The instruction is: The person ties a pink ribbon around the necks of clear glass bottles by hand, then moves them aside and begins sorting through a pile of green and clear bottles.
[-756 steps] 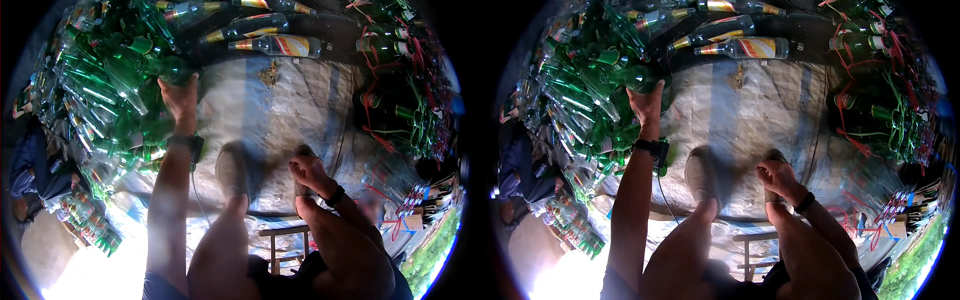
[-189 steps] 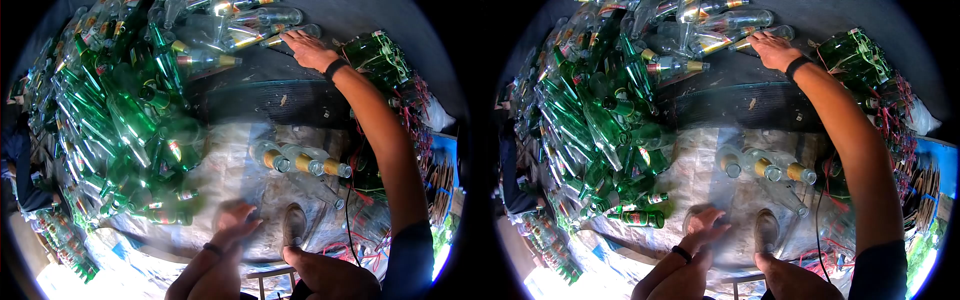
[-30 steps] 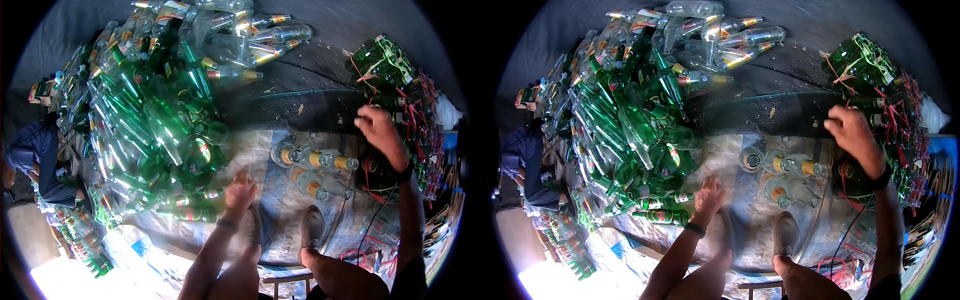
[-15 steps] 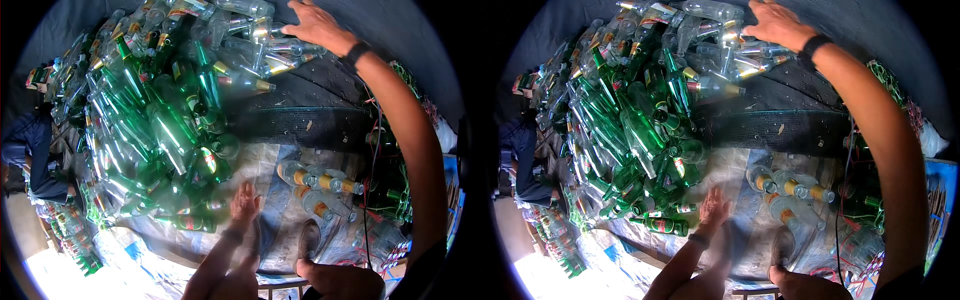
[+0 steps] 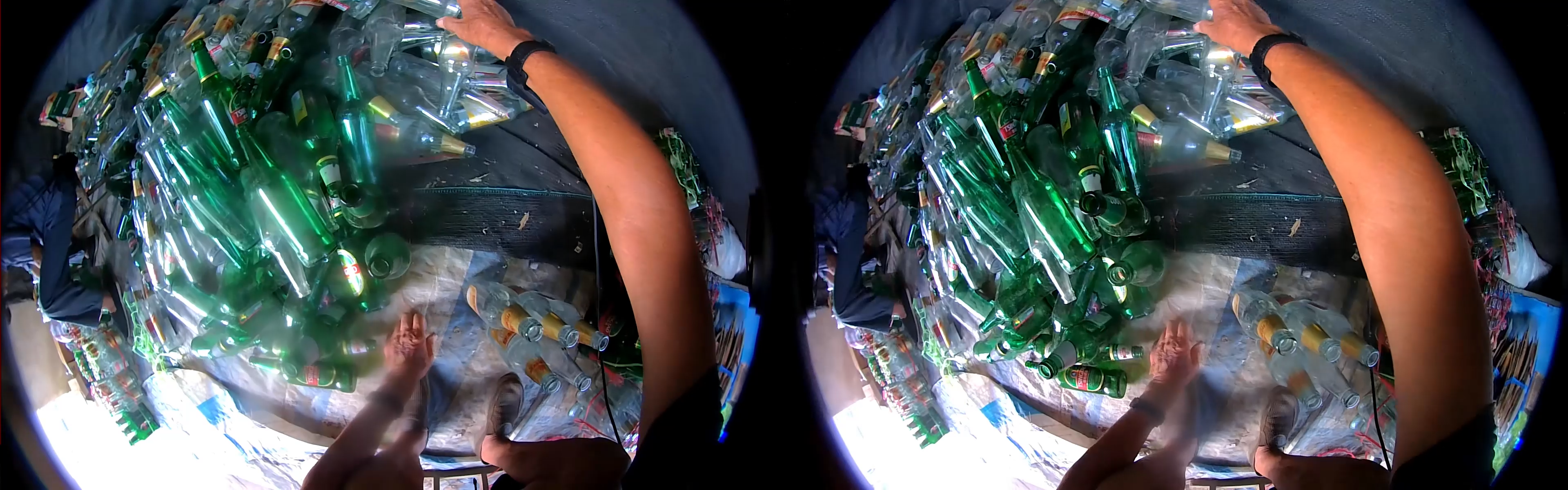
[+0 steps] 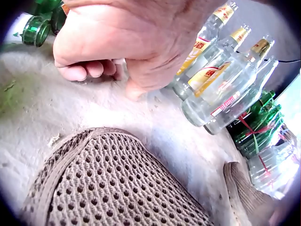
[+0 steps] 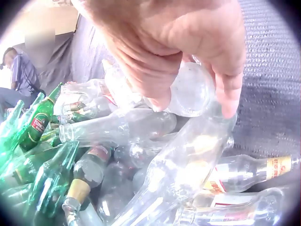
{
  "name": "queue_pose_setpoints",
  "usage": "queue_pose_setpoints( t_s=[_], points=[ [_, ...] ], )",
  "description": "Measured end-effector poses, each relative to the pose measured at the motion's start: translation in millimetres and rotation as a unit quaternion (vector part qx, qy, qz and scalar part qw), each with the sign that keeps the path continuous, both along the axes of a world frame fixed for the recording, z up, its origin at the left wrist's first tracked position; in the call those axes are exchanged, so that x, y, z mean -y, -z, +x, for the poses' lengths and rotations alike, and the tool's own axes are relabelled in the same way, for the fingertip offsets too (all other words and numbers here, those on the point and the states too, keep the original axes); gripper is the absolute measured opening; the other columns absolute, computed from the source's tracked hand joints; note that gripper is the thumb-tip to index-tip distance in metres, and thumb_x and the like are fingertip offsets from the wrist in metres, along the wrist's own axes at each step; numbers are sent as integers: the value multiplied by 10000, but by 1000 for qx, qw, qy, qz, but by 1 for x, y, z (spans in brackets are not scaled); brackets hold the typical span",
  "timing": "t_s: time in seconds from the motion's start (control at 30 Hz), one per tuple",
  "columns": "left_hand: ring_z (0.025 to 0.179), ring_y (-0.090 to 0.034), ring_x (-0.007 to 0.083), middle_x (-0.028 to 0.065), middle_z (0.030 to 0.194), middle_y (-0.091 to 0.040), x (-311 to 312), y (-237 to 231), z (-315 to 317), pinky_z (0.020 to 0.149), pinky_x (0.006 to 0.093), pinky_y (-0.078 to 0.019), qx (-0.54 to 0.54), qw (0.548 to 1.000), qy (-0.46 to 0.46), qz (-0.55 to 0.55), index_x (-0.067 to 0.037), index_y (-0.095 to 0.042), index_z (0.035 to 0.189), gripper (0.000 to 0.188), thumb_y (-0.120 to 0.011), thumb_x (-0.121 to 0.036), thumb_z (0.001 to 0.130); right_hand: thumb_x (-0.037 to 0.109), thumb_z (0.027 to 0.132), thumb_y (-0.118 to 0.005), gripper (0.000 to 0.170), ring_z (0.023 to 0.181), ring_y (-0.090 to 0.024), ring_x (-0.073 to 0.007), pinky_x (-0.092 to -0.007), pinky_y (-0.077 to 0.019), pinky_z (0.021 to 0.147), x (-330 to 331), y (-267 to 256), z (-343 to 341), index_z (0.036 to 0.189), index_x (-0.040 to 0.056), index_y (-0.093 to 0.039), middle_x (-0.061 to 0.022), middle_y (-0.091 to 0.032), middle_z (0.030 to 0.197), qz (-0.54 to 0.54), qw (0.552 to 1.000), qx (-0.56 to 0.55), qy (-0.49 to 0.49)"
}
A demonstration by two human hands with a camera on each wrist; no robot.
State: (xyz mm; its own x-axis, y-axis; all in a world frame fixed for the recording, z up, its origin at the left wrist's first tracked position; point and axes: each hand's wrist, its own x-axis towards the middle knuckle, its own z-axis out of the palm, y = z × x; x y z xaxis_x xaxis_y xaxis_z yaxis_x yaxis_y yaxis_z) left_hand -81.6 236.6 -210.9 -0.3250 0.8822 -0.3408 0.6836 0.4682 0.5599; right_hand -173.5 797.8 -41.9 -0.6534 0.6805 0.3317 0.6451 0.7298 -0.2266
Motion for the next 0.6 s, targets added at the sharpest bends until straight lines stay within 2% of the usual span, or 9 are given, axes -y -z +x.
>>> queue_pose_setpoints(
  t_s=[0.07, 0.17, 0.27, 0.33, 0.37, 0.4, 0.47, 0.5, 0.6],
  points=[
    [1078, -610, 425, 218, 1313, -541, 2, 1, 2, 904, 524, -526, -20, 999, -5, 28, -42, -425, 1425, 656, -720, -250, 878, 339, 805, -788, 790, 1262, -572, -489, -501, -492, 1047, 8, -3, -5, 1397, -76, -470, -394, -536, 1371, 20, 999, -36, -14],
    [1069, -609, 419, 217, 1298, -544, 2, -1, 4, 889, 519, -527, -33, 999, -8, 33, -44, -433, 1411, 635, -715, -245, 879, 327, 807, -778, 719, 1214, -598, -484, -503, -508, 1014, 18, -15, -2, 1344, -67, -506, -371, -590, 1296, -53, 997, -20, 42],
    [1064, -610, 418, 220, 1282, -547, 2, -2, 2, 881, 517, -529, -31, 999, -5, 37, -33, -438, 1401, 621, -709, -247, 884, 308, 814, -761, 577, 1141, -637, -475, -509, -527, 961, 29, -27, 5, 1225, -57, -585, -345, -645, 1192, 17, 998, -34, 55],
    [1066, -610, 418, 223, 1281, -547, 3, 0, 3, 884, 517, -528, -32, 999, -1, 41, -27, -441, 1398, 621, -710, -250, 885, 294, 818, -739, 468, 1089, -661, -467, -513, -531, 932, 44, -46, 16, 1124, -47, -640, -341, -676, 1100, -71, 993, -69, 68],
    [1068, -610, 419, 225, 1280, -547, 2, 2, 2, 888, 516, -527, -36, 998, 2, 47, -20, -444, 1395, 621, -711, -252, 886, 281, 830, -730, 401, 987, -714, -387, -479, -554, 853, 48, -53, 23, 1065, -39, -669, -302, -707, 1015, -71, 992, -75, 73],
    [1068, -610, 419, 225, 1280, -547, 1, 0, 2, 888, 516, -527, -36, 998, 4, 49, -20, -444, 1395, 621, -711, -252, 886, 281, 830, -730, 401, 987, -714, -387, -479, -554, 853, 52, -61, 32, 1065, -39, -669, -302, -707, 1015, -68, 992, -75, 75],
    [1081, -610, 422, 230, 1278, -545, 0, -2, 1, 903, 516, -524, -16, 1000, 4, -8, -13, -453, 1385, 608, -709, -255, 890, 266, 832, -740, 391, 921, -729, -275, -428, -563, 789, 59, -75, 49, 1067, -38, -669, -250, -719, 993, -268, 955, -116, 56],
    [1081, -610, 422, 230, 1278, -545, 0, -3, 2, 903, 516, -524, -15, 1000, 6, -7, -13, -453, 1385, 608, -709, -255, 890, 276, 857, -760, 407, 865, -715, -209, -388, -559, 707, 57, -73, 57, 1096, -36, -653, -183, -713, 963, -238, 962, -118, 57],
    [1102, -605, 422, 230, 1278, -544, 3, 6, 4, 917, 512, -522, -64, 998, 10, 24, -12, -466, 1356, 580, -713, -254, 889, 320, 880, -776, 468, 868, -718, -248, -399, -561, 696, 82, -93, 78, 1140, -39, -625, -169, -702, 969, -276, 936, -159, 152]
  ],
)
